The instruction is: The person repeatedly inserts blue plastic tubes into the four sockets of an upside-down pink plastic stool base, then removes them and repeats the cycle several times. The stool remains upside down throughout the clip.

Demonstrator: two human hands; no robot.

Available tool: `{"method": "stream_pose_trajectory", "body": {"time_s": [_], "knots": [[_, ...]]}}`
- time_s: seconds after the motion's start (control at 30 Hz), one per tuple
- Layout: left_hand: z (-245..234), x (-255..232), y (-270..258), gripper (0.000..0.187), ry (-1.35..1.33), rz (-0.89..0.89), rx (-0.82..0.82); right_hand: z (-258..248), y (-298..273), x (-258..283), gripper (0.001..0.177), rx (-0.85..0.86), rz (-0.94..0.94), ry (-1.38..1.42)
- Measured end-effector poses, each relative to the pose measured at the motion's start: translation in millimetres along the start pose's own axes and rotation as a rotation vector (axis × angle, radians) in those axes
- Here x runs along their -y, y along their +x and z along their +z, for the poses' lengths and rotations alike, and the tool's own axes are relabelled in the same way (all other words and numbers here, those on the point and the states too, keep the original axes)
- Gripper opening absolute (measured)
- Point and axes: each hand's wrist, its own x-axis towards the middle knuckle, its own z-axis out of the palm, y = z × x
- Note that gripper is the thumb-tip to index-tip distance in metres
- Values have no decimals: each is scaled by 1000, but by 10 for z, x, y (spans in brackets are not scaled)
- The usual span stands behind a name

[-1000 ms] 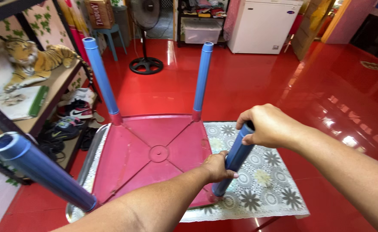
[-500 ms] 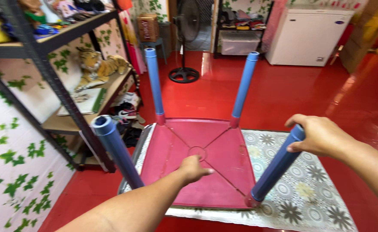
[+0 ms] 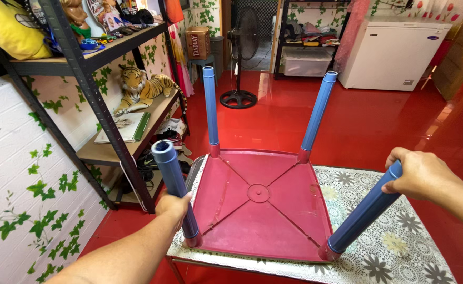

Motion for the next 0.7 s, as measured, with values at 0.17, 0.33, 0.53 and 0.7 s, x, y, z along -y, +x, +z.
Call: {"method": "stream_pose_trajectory", "body": {"time_s": [0.17, 0.33, 0.53, 0.7], "knots": [[-4, -353, -39, 63, 122, 175, 113, 75, 67, -145, 61, 2, 34, -34], [215, -539, -205, 61, 102, 172, 195, 263, 266, -600, 63, -13, 45, -77], [614, -652, -546, 61, 76, 190, 285, 582, 653, -1406, 63, -136, 46, -97], [716, -691, -684, 64, 117, 196, 296, 703, 937, -1748, 67, -176, -14, -73]]}}
